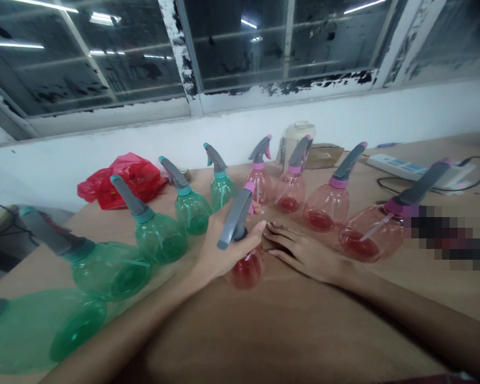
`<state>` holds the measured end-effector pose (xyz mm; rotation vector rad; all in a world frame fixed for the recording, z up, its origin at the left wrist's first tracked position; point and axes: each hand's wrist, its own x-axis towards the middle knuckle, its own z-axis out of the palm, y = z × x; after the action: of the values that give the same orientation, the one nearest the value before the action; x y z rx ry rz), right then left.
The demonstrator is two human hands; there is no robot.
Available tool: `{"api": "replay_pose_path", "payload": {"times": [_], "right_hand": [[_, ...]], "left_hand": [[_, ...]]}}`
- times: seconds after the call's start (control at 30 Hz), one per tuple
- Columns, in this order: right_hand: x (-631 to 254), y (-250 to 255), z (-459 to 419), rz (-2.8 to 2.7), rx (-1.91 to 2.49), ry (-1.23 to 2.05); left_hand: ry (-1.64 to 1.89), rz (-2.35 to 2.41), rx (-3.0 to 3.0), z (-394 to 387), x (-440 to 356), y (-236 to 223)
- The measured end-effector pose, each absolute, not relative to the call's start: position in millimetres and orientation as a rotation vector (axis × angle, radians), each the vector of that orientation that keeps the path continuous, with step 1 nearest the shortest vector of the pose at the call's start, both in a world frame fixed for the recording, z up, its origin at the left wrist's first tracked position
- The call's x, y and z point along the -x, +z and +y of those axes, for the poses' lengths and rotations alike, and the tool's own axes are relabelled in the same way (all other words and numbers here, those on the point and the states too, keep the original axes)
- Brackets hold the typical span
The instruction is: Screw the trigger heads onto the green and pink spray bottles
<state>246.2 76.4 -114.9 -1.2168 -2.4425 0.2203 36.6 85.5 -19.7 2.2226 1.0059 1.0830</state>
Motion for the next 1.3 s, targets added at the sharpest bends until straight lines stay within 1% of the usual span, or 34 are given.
{"api": "replay_pose_path", "payload": {"times": [0.2,0.37,0.5,0.7,1.3], "right_hand": [[-246.4,-117.7,77.0,-2.427,1.206,0.209],[-246.5,-118.0,77.3,-2.441,1.215,0.18],[-246.5,-117.3,77.2,-2.453,1.219,0.185],[-246.0,-116.4,77.0,-2.456,1.22,0.184],[-246.1,-116.2,76.6,-2.438,1.218,0.2]], "left_hand": [[1.072,0.977,-2.199,82.7,-36.0,-13.5],[1.0,0.973,-2.299,84.9,-33.8,-14.5],[1.075,0.99,-2.283,86.2,-34.0,-18.4],[1.038,1.018,-2.27,85.8,-32.2,-24.2],[1.098,0.99,-2.213,87.2,-33.0,-28.1]]}}
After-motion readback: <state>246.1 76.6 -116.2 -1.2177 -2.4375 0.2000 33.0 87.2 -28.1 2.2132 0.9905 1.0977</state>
